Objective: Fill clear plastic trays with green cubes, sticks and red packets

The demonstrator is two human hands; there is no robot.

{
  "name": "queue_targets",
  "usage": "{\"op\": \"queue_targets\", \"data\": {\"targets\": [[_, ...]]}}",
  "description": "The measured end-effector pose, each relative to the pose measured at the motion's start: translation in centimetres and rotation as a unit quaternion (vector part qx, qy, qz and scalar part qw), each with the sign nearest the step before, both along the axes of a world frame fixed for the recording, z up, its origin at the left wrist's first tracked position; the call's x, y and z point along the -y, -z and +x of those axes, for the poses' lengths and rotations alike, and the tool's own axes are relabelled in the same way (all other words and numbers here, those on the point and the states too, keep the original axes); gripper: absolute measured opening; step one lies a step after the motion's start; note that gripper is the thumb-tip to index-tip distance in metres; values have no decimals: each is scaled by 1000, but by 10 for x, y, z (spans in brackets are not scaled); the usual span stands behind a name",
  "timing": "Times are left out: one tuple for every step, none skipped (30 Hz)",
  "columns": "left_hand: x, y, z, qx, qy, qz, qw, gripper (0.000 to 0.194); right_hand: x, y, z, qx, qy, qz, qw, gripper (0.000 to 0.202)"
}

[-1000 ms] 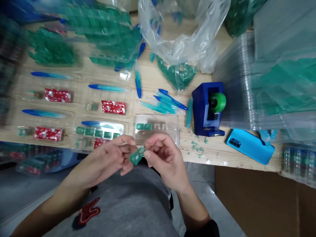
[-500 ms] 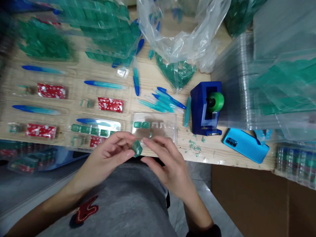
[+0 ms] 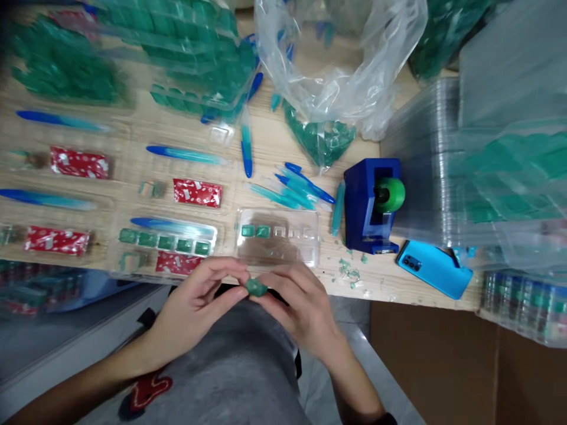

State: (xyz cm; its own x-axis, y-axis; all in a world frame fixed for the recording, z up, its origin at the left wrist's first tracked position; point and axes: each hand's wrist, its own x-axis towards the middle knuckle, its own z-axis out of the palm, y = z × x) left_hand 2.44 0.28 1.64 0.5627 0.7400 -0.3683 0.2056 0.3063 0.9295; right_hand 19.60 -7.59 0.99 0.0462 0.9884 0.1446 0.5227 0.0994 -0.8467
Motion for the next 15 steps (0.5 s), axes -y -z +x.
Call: {"op": "queue_targets", "data": {"targets": [[-2, 1, -2, 6, -15, 27, 999, 17, -2, 1, 4, 21, 11, 3, 1000, 24], [-4, 2, -3, 7, -27, 57, 998, 18, -5, 2, 8, 49, 26, 4, 998, 25], [-6, 4, -5, 1, -31, 88, 996, 20, -9, 5, 13, 85, 42, 6, 995, 26], [-8, 6, -7, -13, -23, 121, 992, 21, -14, 8, 18, 127, 54, 12, 990, 27], [-10, 9, -9, -30, -2, 159, 987, 23, -19, 12, 22, 169, 60, 17, 984, 26], [-11, 11, -11, -49, 26, 201, 978, 23, -24, 16, 26, 208, 61, 22, 976, 24], [-12, 14, -13, -66, 57, 244, 966, 21, -29, 20, 28, 241, 55, 23, 969, 21], [-12, 16, -14, -80, 84, 284, 952, 20, -33, 23, 30, 267, 45, 22, 962, 19], [-13, 18, -15, -91, 102, 317, 938, 19, -37, 26, 30, 287, 34, 19, 957, 18], [-13, 19, -15, -102, 112, 344, 927, 19, -41, 27, 29, 301, 23, 16, 953, 19], [-13, 20, -15, -114, 116, 365, 917, 19, -43, 27, 28, 314, 13, 14, 949, 19], [-14, 20, -14, -127, 114, 386, 906, 19, -45, 27, 27, 325, 4, 14, 946, 21], [-15, 21, -11, -141, 111, 409, 895, 19, -46, 26, 26, 334, -1, 15, 942, 22], [-18, 21, -7, -155, 107, 432, 882, 19, -46, 24, 25, 343, -4, 17, 939, 23], [-20, 22, -2, -168, 104, 454, 869, 18, -46, 23, 25, 351, -7, 20, 936, 23]]}}
